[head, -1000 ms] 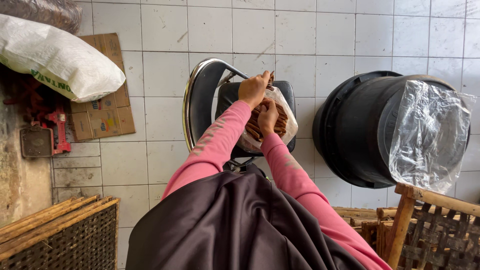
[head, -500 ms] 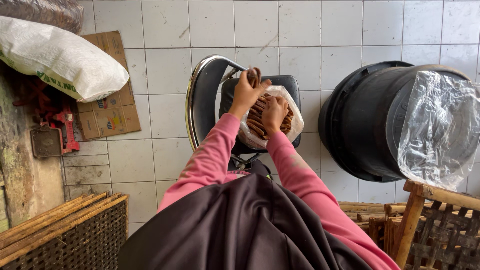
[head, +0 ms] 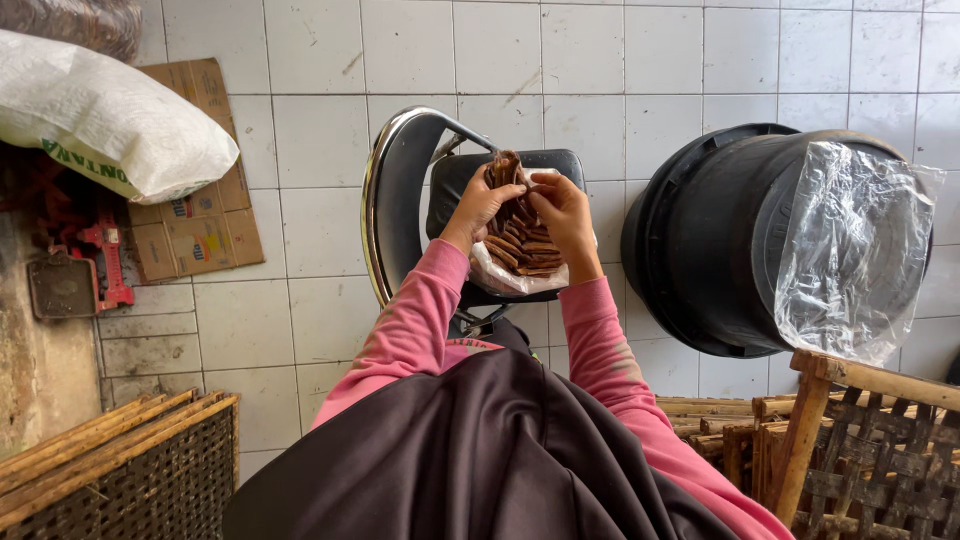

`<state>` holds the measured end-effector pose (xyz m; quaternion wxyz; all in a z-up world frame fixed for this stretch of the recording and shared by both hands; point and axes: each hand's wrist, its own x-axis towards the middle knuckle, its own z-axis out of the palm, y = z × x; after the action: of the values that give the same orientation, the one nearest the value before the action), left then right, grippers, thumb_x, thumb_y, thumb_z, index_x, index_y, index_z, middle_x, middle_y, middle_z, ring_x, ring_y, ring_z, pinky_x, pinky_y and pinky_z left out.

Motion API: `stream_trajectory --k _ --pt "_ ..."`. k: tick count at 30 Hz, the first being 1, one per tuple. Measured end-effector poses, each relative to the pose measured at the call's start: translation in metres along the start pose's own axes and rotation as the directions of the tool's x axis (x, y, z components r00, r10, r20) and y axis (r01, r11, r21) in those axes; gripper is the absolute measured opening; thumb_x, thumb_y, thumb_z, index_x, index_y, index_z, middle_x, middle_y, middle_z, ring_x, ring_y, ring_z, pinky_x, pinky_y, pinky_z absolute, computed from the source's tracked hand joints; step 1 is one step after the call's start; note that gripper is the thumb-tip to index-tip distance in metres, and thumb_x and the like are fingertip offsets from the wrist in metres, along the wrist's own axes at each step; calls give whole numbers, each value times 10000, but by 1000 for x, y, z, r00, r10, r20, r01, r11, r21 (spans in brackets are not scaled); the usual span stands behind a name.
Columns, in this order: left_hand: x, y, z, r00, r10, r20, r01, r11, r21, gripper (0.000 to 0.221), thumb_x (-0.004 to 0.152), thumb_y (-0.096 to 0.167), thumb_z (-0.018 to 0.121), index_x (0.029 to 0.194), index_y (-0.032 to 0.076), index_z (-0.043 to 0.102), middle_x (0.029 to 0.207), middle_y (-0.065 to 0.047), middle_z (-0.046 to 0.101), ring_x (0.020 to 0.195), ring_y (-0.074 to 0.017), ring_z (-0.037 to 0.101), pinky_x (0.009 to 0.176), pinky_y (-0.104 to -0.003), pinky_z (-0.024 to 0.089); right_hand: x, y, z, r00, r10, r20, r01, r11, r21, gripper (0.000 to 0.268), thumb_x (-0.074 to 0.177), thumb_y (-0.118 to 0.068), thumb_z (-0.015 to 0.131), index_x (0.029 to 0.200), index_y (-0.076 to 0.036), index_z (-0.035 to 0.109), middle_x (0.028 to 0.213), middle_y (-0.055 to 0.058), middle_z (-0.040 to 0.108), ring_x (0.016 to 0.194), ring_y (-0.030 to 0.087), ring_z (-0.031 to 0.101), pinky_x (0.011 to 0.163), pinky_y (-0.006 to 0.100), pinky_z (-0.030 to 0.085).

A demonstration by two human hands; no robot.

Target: The person picks up dried banana pieces from a wooden drying rack and places them into a clear plastic bag that is sitting on a chair.

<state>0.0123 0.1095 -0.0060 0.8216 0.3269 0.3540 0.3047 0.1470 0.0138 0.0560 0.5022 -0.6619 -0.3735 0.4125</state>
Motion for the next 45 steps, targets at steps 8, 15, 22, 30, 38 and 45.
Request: stream_trajectory --k 8,15,22,30,38,45 --pt "4 -6 4 998 12 56 -17 996 91 594 788 102 873 1282 2 558 1105 -115 708 989 -212 707 890 -341 619 -10 10 -6 994 104 36 -110 932 347 240 994 -67 643 1230 -22 646 1011 40 691 890 90 689 787 237 600" --pt "21 8 -24 949 287 -131 -140 757 639 458 864 125 827 1238 54 572 1159 -124 744 1060 -228 754 937 -346 587 -9 37 -26 956 77 -285 -115 986 -120 176 991 -7 648 1142 33 730 916 121 717 770 130 664 694 244 549" --pt "39 10 -9 969 245 24 -125 406 905 557 716 244 910 1107 72 552 998 -138 745 863 -272 769 754 -370 623 24 123 18 924 71 -375 -38 995 95 184 947 46 611 1100 35 712 1019 65 738 892 102 730 818 222 600" --pt "40 10 12 880 465 100 -181 134 974 343 851 30 732 1147 67 563 863 -158 752 826 -354 747 655 -469 589 56 187 44 817 139 -560 -85 989 122 152 960 43 610 1062 46 723 981 88 748 799 98 689 724 252 577" --pt "36 10 8 902 432 25 -132 218 967 391 869 57 740 1221 94 573 893 -157 761 846 -360 748 685 -466 599 56 185 43 798 3 -603 -110 984 -140 154 929 25 578 1043 12 682 932 100 730 819 191 708 764 312 565" --pt "27 10 2 896 444 -28 -154 370 916 547 742 198 888 1183 70 592 985 -168 765 907 -346 748 734 -436 602 44 159 42 867 -162 -470 -126 843 -523 146 925 -35 641 1049 -44 718 1137 149 602 1001 328 632 900 413 529"
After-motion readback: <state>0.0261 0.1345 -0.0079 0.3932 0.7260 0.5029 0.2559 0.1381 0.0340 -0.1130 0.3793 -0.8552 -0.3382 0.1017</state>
